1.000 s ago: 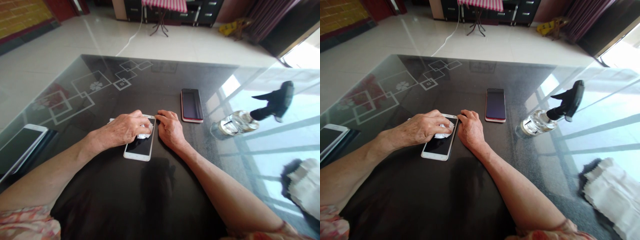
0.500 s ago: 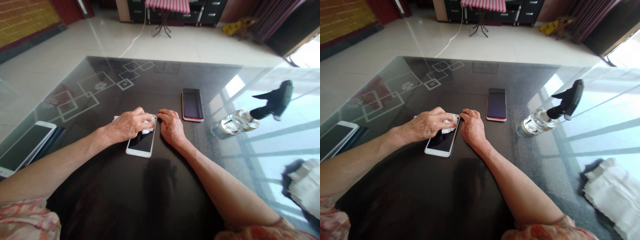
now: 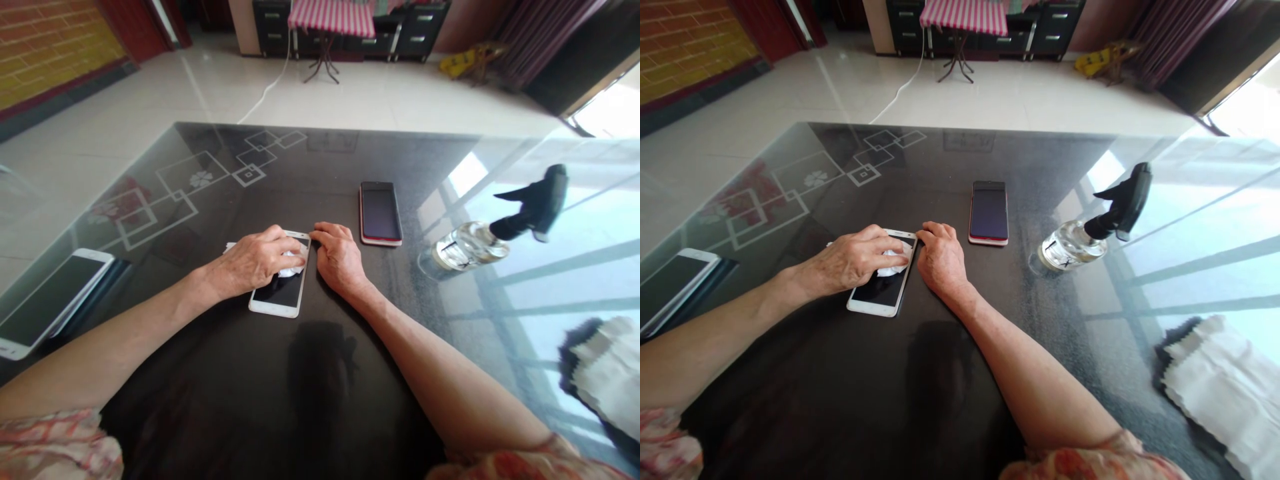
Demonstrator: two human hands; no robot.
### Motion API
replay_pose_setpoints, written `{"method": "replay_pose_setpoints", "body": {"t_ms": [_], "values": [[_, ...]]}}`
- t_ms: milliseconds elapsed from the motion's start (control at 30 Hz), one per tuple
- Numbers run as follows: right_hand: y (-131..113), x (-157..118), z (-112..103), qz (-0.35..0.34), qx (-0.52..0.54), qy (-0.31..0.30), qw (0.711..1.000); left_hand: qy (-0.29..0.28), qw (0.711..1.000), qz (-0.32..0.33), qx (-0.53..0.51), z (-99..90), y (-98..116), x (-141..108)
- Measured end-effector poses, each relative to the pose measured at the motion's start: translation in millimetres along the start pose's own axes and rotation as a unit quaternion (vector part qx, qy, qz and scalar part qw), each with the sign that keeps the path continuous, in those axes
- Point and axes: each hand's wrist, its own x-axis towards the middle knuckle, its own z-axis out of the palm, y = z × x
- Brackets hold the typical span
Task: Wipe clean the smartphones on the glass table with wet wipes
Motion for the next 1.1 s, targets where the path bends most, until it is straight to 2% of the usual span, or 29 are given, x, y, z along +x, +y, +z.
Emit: {"method": "replay_pose_setpoints", "body": {"t_ms": [100, 200, 467, 533, 667, 800, 900, 1000, 1100], "values": [[-0.2, 0.2, -0.4, 0.002, 0.003, -0.006, 1.0, 0.003, 0.999, -0.027, 0.022, 5.8, -7.3, 12.2], [-1.4, 0.5, -1.6, 0.006, 0.003, -0.011, 1.0, 0.004, 0.999, -0.034, 0.029, 5.1, -3.8, 12.7], [-3.4, 0.6, -3.3, 0.01, 0.006, -0.011, 1.0, -0.01, 1.0, 0.0, -0.024, -16.9, 38.4, -28.5], [-3.4, 0.4, -3.1, 0.009, 0.008, -0.008, 1.0, -0.011, 0.999, 0.01, -0.049, -18.7, 43.4, -37.1], [-3.0, 0.5, -2.6, 0.012, 0.012, -0.007, 1.0, 0.008, 0.999, 0.01, -0.051, -12.7, 30.9, -36.2], [-2.0, 0.6, -1.4, 0.01, 0.008, -0.005, 1.0, 0.019, 1.0, -0.01, -0.009, -0.8, 3.1, -16.2], [-0.7, 0.3, 0.1, 0.002, 0.001, -0.001, 1.0, 0.024, 0.999, -0.04, 0.022, 6.0, -10.0, -2.6], [0.4, 0.0, 1.1, -0.001, -0.003, 0.0, 1.0, 0.032, 0.997, -0.056, 0.034, 6.2, -8.6, 0.2], [0.1, -0.1, 1.1, 0.001, 0.0, 0.0, 1.0, 0.023, 0.999, -0.029, 0.016, -1.2, 6.4, -9.2]]}}
